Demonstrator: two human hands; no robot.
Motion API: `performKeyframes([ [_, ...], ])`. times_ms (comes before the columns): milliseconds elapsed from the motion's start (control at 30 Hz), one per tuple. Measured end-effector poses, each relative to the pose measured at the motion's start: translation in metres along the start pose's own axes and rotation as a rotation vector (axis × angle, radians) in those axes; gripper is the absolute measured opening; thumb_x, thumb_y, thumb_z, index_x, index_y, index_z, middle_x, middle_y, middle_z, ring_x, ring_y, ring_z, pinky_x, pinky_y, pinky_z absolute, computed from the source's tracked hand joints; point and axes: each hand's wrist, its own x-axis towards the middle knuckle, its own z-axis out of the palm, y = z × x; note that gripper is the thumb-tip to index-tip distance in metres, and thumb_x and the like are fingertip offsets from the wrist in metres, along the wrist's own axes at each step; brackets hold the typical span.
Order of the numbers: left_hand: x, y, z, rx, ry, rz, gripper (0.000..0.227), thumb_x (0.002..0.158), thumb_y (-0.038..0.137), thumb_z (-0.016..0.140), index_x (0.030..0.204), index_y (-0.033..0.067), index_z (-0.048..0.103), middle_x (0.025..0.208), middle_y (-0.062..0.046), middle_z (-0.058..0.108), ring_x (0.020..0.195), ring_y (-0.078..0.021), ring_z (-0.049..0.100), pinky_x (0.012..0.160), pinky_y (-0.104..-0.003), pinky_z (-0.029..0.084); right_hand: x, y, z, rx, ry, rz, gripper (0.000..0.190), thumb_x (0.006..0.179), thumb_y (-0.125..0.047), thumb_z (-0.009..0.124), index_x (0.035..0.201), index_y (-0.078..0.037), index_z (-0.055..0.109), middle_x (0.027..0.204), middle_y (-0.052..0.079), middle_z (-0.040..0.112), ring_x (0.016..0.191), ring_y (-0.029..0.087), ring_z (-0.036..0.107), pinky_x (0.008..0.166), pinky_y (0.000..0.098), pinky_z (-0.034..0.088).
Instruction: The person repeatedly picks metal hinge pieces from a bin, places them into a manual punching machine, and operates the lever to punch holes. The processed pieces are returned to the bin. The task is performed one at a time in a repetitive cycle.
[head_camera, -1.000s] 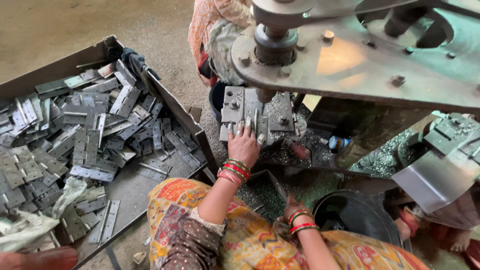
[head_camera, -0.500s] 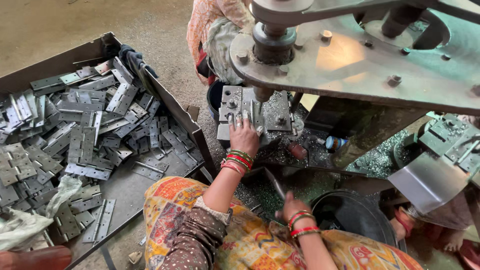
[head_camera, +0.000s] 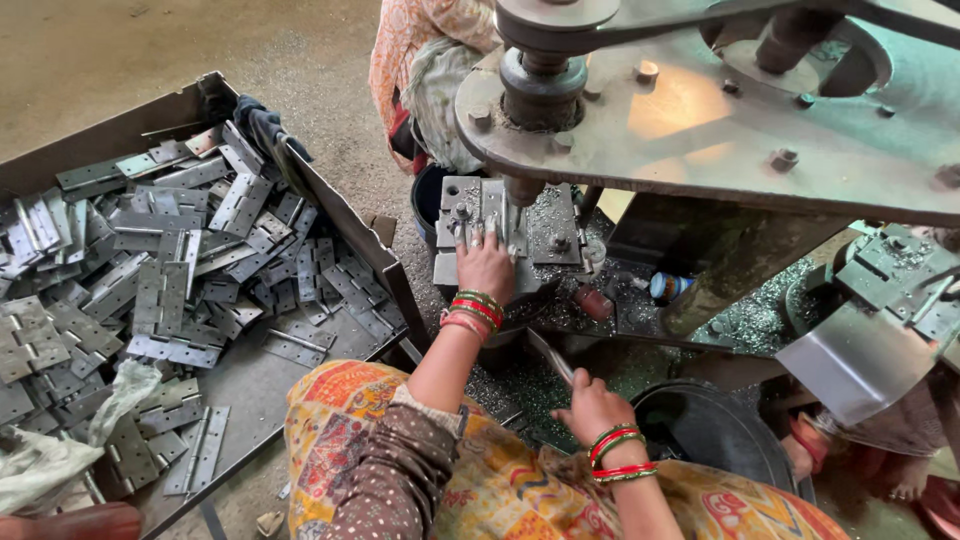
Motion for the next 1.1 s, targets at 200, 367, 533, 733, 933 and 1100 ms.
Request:
performKeyframes([
  [200, 0.015, 0.0, -0.003, -0.037, -0.017, -0.01, 0.032, 0.095, 0.023, 0.052, 0.114, 0.0061, 0.071, 0.137, -0.013, 0.058, 0.136, -0.0301, 0.05, 0.112, -0.056, 0.033, 0.045, 0.01, 0.045, 0.066, -0.329, 0.05, 0.106, 0.084, -0.054, 0.086, 0.15, -0.008, 0.016, 0.138, 0.032, 0.051, 0.125, 0.046, 0.056, 0.107, 0.0506, 0.048],
  [367, -0.004, 0.0, -0.014, -0.03, 0.017, -0.001, 0.034, 0.095, 0.023, 0.053, 0.118, 0.0058, 0.071, 0.138, -0.012, 0.058, 0.134, -0.0299, 0.051, 0.113, -0.055, 0.034, 0.027, 0.012, 0.037, 0.042, -0.178, -0.058, 0.085, 0.084, -0.052, 0.08, 0.137, -0.004, 0.035, 0.121, 0.028, 0.067, 0.111, 0.043, 0.069, 0.097, 0.0487, 0.056],
  [533, 0.02, -0.008, -0.014, 0.023, -0.116, -0.02, 0.029, 0.093, 0.02, 0.053, 0.11, 0.0108, 0.074, 0.144, -0.011, 0.054, 0.141, -0.0301, 0.044, 0.115, -0.057, 0.028, -0.01, -0.002, -0.006, 0.001, 0.079, -0.003, 0.061, 0.092, -0.052, 0.071, 0.127, -0.011, 0.043, 0.115, 0.02, 0.069, 0.1, 0.041, 0.072, 0.082, 0.0521, 0.061],
  [733, 0.049, -0.015, 0.009, -0.034, -0.001, -0.016, 0.028, 0.09, 0.022, 0.055, 0.101, 0.0094, 0.077, 0.138, -0.012, 0.059, 0.138, -0.0307, 0.047, 0.112, -0.057, 0.029, 0.015, -0.006, 0.029, -0.011, -0.221, 0.121, 0.11, 0.084, -0.051, 0.085, 0.16, -0.013, 0.015, 0.14, 0.032, 0.052, 0.127, 0.043, 0.059, 0.107, 0.0471, 0.051],
  [933, 0.032, -0.017, 0.003, -0.024, 0.169, 0.046, 0.025, 0.087, 0.024, 0.057, 0.088, 0.0118, 0.079, 0.124, -0.008, 0.068, 0.126, -0.0284, 0.057, 0.111, -0.055, 0.038, 0.043, 0.011, 0.066, -0.023, -0.323, 0.122, 0.115, 0.09, -0.051, 0.082, 0.161, -0.013, 0.001, 0.151, 0.032, 0.035, 0.134, 0.047, 0.05, 0.111, 0.0481, 0.046],
  [1100, -0.023, -0.058, -0.037, -0.261, 0.027, 0.17, 0.031, 0.103, 0.032, 0.057, 0.095, 0.0068, 0.074, 0.12, -0.012, 0.071, 0.111, -0.0306, 0.068, 0.096, -0.047, 0.054, 0.021, 0.022, 0.031, -0.03, -0.053, -0.023, 0.066, 0.088, -0.052, 0.074, 0.126, -0.006, 0.048, 0.104, 0.022, 0.074, 0.102, 0.041, 0.073, 0.087, 0.0531, 0.056],
])
